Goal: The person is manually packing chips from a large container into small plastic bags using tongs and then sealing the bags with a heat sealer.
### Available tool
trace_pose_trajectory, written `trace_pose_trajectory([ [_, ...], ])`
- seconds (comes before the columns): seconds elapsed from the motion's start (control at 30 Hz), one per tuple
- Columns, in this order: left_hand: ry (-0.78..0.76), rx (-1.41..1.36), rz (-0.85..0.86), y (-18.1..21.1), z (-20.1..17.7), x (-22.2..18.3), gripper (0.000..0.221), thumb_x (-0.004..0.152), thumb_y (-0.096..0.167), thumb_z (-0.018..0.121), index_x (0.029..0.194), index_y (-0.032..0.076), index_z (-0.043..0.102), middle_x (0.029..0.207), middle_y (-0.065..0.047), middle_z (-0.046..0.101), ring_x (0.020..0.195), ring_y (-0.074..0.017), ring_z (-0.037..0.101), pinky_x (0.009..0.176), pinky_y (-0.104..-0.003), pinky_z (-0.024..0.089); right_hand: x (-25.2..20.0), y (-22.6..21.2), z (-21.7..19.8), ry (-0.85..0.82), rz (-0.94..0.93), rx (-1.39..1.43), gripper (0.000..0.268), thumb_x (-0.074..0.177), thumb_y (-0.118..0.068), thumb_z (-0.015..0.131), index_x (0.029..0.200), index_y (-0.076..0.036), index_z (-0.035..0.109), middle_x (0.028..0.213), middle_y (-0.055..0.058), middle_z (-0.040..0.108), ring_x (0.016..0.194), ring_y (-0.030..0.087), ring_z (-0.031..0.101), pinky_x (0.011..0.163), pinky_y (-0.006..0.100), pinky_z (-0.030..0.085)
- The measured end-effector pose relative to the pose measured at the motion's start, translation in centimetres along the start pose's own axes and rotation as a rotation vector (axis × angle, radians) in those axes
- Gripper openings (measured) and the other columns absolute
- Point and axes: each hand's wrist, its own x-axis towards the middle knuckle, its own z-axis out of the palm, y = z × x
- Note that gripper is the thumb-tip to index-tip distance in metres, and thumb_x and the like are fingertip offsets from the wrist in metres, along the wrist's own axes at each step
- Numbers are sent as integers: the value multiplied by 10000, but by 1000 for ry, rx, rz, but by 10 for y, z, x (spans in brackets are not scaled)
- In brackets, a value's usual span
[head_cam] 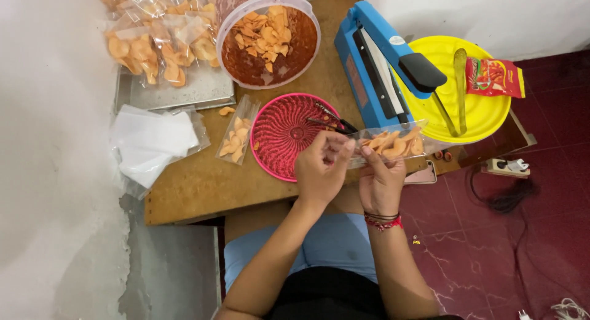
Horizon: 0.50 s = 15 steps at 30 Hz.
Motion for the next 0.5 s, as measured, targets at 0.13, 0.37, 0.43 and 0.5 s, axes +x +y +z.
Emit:
trace_pose_trajectory([
  [0.13,138,262,212,-8,10,1,337,1079,435,594,886,182,701,628,-104,676,635,-369,735,587,-438,565,-4,14,-3,23,-8,-9,392,895,92,803,1246,-40,690,1076,52,785,932,161,805,811,259,647],
  [0.37,346,463,485,-21,9,4,264,1087,391,635,877,254,719,567,-32,656,552,-274,711,539,-358,559,-16,2,15,-3,16,61,405,905,119,773,1277,-9,673,1094,142,777,1009,274,808,890,395,663],
  [0.43,374,474,527,-27,9,5,253,1084,391,642,886,258,729,570,-17,662,539,-252,708,534,-344,560,-17,-2,16,-16,19,72,408,910,115,768,1285,-11,669,1111,143,778,1023,286,808,901,407,666],
  [0.5,360,471,517,-35,9,7,219,1076,378,644,903,263,712,568,-12,662,564,-264,722,570,-355,575,-21,-13,20,-10,38,50,408,927,59,783,1309,-13,659,1142,140,789,1017,295,815,866,405,673],
])
